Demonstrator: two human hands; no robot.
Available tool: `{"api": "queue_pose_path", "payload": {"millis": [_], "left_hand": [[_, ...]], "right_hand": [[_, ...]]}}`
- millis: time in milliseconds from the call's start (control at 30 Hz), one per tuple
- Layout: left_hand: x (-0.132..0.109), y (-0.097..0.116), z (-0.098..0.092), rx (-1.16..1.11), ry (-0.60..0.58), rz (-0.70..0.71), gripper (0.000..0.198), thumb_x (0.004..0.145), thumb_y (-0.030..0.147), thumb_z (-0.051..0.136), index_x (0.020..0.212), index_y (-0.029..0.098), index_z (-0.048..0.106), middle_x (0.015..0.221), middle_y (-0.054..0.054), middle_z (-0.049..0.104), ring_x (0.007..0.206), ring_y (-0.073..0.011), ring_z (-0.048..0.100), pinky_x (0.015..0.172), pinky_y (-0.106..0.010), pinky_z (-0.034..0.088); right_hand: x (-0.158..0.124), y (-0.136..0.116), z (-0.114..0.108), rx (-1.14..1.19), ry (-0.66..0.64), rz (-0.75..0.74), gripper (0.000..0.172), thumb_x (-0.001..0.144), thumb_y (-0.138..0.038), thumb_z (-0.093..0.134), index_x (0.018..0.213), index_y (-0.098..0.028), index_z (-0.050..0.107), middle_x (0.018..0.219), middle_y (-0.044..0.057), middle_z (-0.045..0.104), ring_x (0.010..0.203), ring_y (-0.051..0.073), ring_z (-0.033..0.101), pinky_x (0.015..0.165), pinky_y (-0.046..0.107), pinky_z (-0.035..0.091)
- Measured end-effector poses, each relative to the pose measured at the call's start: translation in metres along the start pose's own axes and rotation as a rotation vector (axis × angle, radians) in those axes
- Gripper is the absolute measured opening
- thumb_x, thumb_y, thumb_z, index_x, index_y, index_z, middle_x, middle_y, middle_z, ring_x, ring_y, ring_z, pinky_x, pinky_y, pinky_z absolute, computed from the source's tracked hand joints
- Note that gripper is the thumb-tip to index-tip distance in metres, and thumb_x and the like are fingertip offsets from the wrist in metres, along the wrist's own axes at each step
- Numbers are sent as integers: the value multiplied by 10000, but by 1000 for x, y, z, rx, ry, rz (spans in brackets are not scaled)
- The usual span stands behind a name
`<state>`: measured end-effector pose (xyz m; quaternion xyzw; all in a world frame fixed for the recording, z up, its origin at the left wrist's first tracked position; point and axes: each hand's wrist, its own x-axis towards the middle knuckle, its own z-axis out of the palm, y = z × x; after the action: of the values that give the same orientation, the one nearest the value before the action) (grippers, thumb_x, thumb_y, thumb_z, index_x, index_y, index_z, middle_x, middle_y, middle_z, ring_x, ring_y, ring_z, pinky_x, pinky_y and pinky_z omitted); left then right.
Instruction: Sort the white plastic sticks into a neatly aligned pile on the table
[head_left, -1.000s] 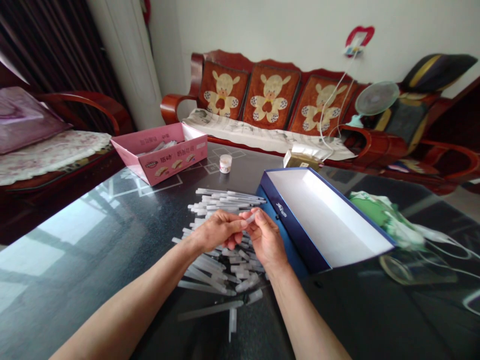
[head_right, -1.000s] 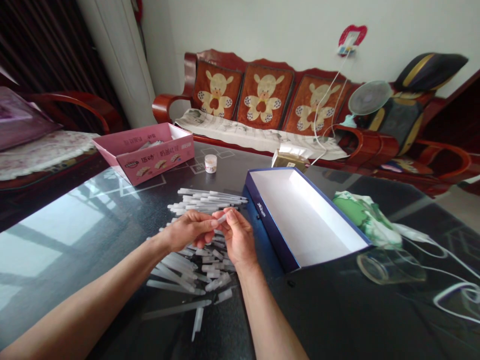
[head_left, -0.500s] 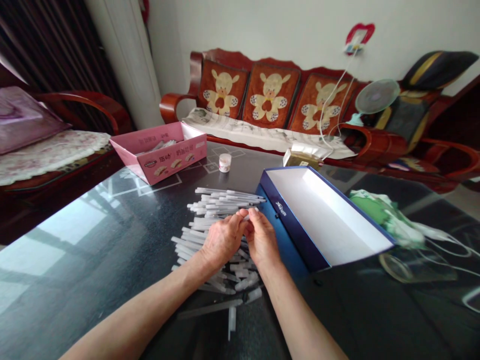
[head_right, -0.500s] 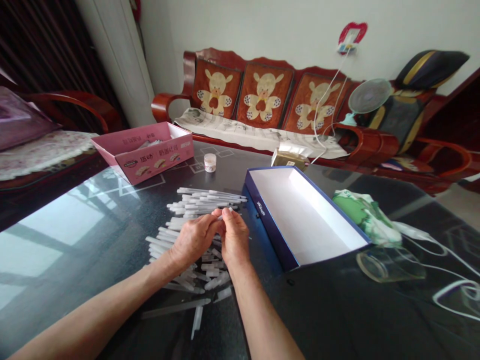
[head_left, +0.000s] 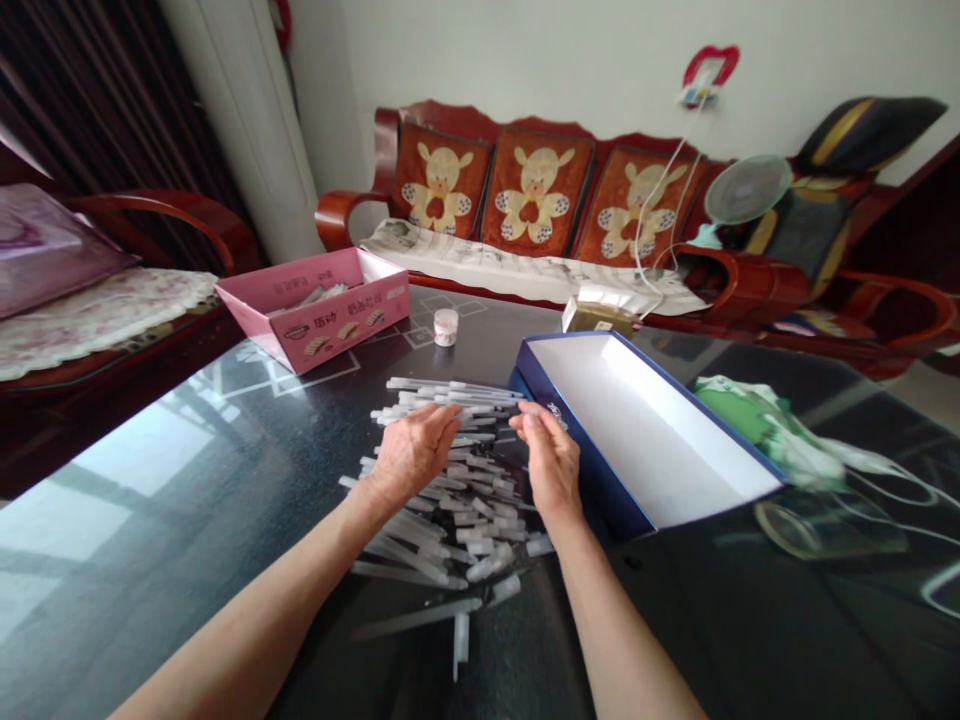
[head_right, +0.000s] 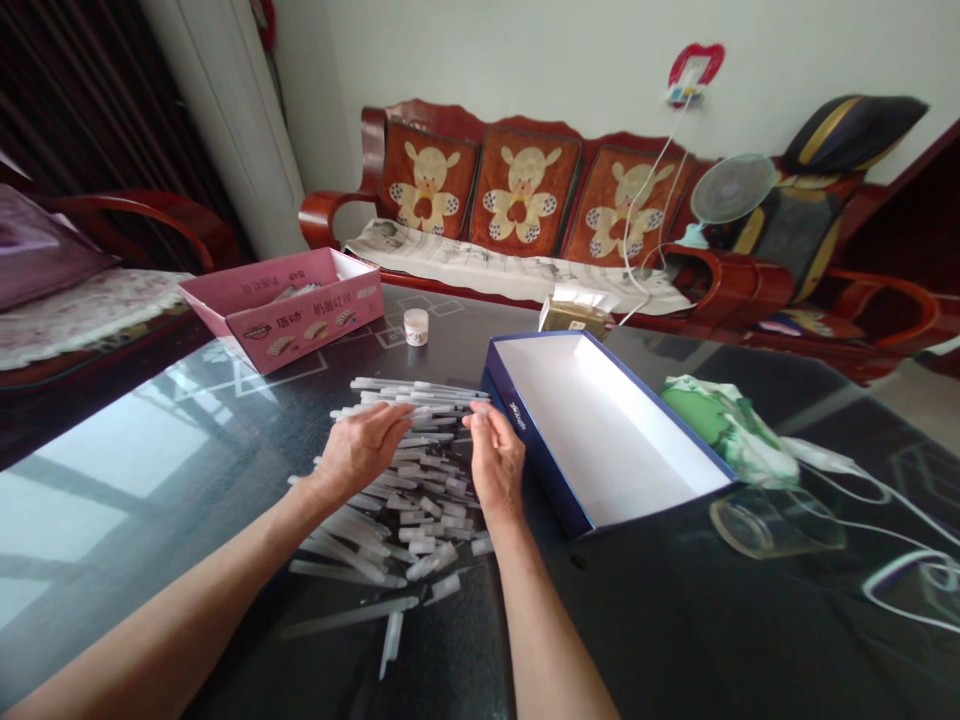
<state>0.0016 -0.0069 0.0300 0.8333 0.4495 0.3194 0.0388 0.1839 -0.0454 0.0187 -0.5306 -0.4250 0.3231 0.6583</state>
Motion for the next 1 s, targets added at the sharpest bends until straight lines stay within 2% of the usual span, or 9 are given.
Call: {"api": "queue_pose_path", "payload": {"millis": [67, 133, 233, 367, 567, 667, 833, 900, 1000], "left_hand": [[1, -9, -1, 8, -74, 71, 278, 917, 296, 419, 1072, 209, 633, 839, -39, 642, 753, -159, 609, 636, -236, 438], [1, -14, -2, 10, -151, 132, 265, 906, 274, 428, 1036, 213, 650, 854, -44, 638, 791, -167, 607, 673, -249, 458], [1, -16, -4, 18, -212, 195, 244, 882, 277, 464, 996, 214, 670, 902, -61, 638, 864, -188, 596, 724, -276, 481], [1, -16, -3, 5, -204, 218, 268, 888, 351, 468, 940, 196, 681, 895, -74, 644, 875, -201, 587, 753, -307, 490], [1, -12, -2, -45, -280, 248, 337, 928, 335, 397, 792, 193, 671, 741, -47, 621, 763, -158, 589, 704, -252, 456], [1, -11, -4, -81, -263, 201, 347, 933, 359, 392, 819, 199, 678, 714, -36, 615, 715, -146, 587, 652, -230, 432], [3, -23, -5, -52, -89, 36, 390, 942, 352, 372, 746, 175, 658, 691, -38, 601, 694, -134, 580, 663, -228, 421], [4, -30, -5, -44, -85, 11, 392, 937, 353, 386, 717, 172, 656, 681, -37, 601, 674, -129, 574, 653, -226, 416], [3, -36, -3, -23, -134, 64, 351, 929, 333, 405, 753, 184, 669, 716, -37, 615, 720, -138, 583, 671, -229, 423]], "right_hand": [[-4, 3, 1, -198, -120, -86, 209, 810, -326, 581, 950, -225, 698, 927, 49, 706, 910, 207, 652, 861, 349, 486], [-5, 7, 1, -294, -199, -150, 209, 784, -240, 559, 932, -232, 707, 951, 44, 696, 925, 210, 645, 863, 339, 486], [-2, 13, -3, -360, -158, -204, 267, 770, -186, 505, 951, -221, 697, 964, 47, 689, 923, 204, 643, 862, 337, 491], [5, 21, -9, -526, -39, -280, 239, 810, -222, 482, 911, -214, 698, 941, 61, 694, 906, 204, 641, 866, 346, 485], [5, 26, -10, -715, -188, -368, 234, 848, -212, 475, 914, -218, 699, 959, 59, 711, 922, 208, 639, 860, 335, 464], [3, 25, -9, -790, -210, -358, 232, 861, -220, 478, 925, -224, 701, 927, 52, 715, 892, 214, 639, 834, 334, 459], [2, 24, -10, -825, -177, -327, 213, 855, -240, 509, 939, -227, 705, 892, 54, 701, 853, 207, 636, 804, 314, 458], [1, 25, -10, -843, -181, -310, 210, 854, -241, 518, 943, -229, 708, 896, 54, 696, 850, 203, 633, 802, 307, 455], [0, 25, -8, -917, -204, -286, 212, 861, -242, 524, 962, -240, 711, 919, 52, 688, 878, 198, 621, 823, 299, 440]]}}
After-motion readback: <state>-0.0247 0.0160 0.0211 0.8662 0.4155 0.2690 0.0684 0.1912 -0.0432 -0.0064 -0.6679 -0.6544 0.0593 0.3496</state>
